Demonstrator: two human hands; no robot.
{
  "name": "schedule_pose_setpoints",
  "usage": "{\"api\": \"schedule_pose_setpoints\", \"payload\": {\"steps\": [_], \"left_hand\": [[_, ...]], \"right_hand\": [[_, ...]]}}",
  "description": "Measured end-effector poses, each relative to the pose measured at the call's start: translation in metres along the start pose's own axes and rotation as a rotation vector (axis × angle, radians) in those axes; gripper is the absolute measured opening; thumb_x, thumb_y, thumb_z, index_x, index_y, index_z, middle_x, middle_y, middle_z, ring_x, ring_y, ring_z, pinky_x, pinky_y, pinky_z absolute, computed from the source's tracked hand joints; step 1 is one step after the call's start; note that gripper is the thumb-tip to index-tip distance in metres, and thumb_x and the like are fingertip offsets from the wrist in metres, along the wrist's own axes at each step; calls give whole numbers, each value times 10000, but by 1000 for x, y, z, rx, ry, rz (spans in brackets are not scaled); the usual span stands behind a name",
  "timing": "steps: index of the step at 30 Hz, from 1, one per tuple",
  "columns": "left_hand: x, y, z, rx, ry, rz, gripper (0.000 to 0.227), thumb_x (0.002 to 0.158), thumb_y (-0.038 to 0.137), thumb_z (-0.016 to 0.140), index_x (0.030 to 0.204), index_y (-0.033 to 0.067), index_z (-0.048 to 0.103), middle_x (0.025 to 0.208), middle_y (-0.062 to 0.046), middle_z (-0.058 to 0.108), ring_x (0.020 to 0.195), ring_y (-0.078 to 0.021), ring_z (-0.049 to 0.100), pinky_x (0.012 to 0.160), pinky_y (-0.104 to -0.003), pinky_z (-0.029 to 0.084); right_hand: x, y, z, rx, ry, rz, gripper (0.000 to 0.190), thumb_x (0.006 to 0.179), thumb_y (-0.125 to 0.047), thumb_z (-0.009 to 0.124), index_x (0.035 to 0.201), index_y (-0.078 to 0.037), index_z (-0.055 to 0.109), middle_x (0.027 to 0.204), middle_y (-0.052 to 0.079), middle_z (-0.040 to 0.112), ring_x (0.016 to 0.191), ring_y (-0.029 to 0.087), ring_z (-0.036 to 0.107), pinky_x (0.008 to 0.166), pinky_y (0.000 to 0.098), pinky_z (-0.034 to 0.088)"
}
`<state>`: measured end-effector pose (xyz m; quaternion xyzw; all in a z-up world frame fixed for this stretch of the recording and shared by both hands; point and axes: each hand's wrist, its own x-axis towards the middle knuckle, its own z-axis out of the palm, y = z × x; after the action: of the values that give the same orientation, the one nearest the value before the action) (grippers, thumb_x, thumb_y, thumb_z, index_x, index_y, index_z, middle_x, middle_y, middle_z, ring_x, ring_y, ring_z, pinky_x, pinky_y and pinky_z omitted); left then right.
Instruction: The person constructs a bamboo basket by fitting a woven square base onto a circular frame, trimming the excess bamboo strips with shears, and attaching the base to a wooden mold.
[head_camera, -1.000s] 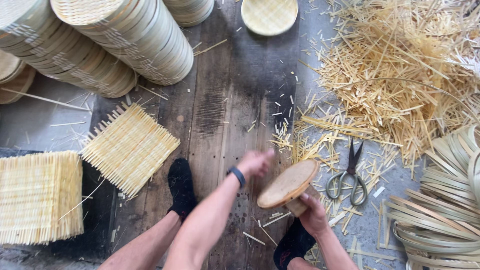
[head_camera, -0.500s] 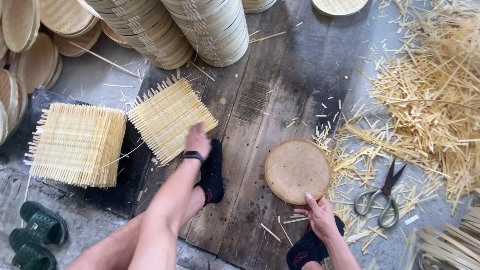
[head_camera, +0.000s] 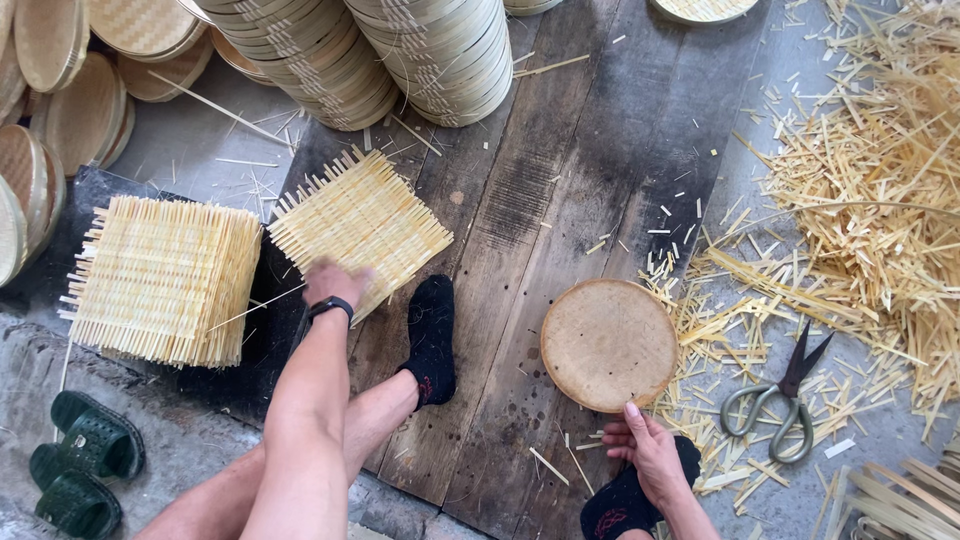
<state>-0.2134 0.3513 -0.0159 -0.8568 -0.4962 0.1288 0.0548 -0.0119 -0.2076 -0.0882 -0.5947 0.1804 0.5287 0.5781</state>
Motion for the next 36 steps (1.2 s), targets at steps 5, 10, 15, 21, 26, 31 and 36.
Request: {"api": "schedule_pose_setpoints", "payload": {"steps": [5,10,15,21,26,31,36], "left_hand": [[-11,-43,40,-297,-33,-497,338,995,250,583,1169,15,752,1304,-247,676,1165,-411,669,984,-470,543],[0,-40,19,-581,-96,-504,244,890,178,672,978,-37,748,1009,-232,713,985,-358,718,931,-417,564],[23,-52,-68,-1331,291,-668,214,884,35,690,769,113,526,882,-139,686,771,-264,674,716,-439,569],[-11,-25,-182,-1633,-39,-447,113,849,-43,662,913,47,681,938,-101,732,832,-199,757,719,-329,664],[-59,84,-113,-1408,-443,98,124,827,103,824,891,66,725,842,-67,718,724,-147,686,691,-282,604],[-137,217,-14,-1370,-531,370,123,777,39,801,763,28,679,833,10,642,740,-71,603,674,-235,520],[-144,242,-4,-1180,-366,262,386,686,106,847,969,3,606,848,-12,623,747,-92,590,665,-252,519]], "right_hand": [[1,7,-6,48,-36,-20,505,952,-403,629,1134,67,660,930,180,715,807,244,695,713,367,570],[5,7,-7,70,-51,-35,479,956,-384,633,1136,59,656,923,172,710,796,230,680,712,370,570],[6,9,-9,71,-57,-36,470,955,-378,643,1126,60,657,925,168,708,799,230,681,721,368,571],[12,15,-21,185,89,-252,432,997,-329,634,1143,77,603,961,153,689,817,242,674,689,379,553],[-8,-36,-38,457,-181,-443,569,1018,-459,498,1299,31,564,1029,120,664,886,198,677,746,327,580],[-6,-80,-33,299,-113,-342,558,941,-369,644,1307,41,550,1033,99,699,884,164,660,731,294,529],[4,-96,-28,44,103,-240,504,838,-153,773,1268,-59,529,1000,136,752,859,172,721,739,314,588]]}}
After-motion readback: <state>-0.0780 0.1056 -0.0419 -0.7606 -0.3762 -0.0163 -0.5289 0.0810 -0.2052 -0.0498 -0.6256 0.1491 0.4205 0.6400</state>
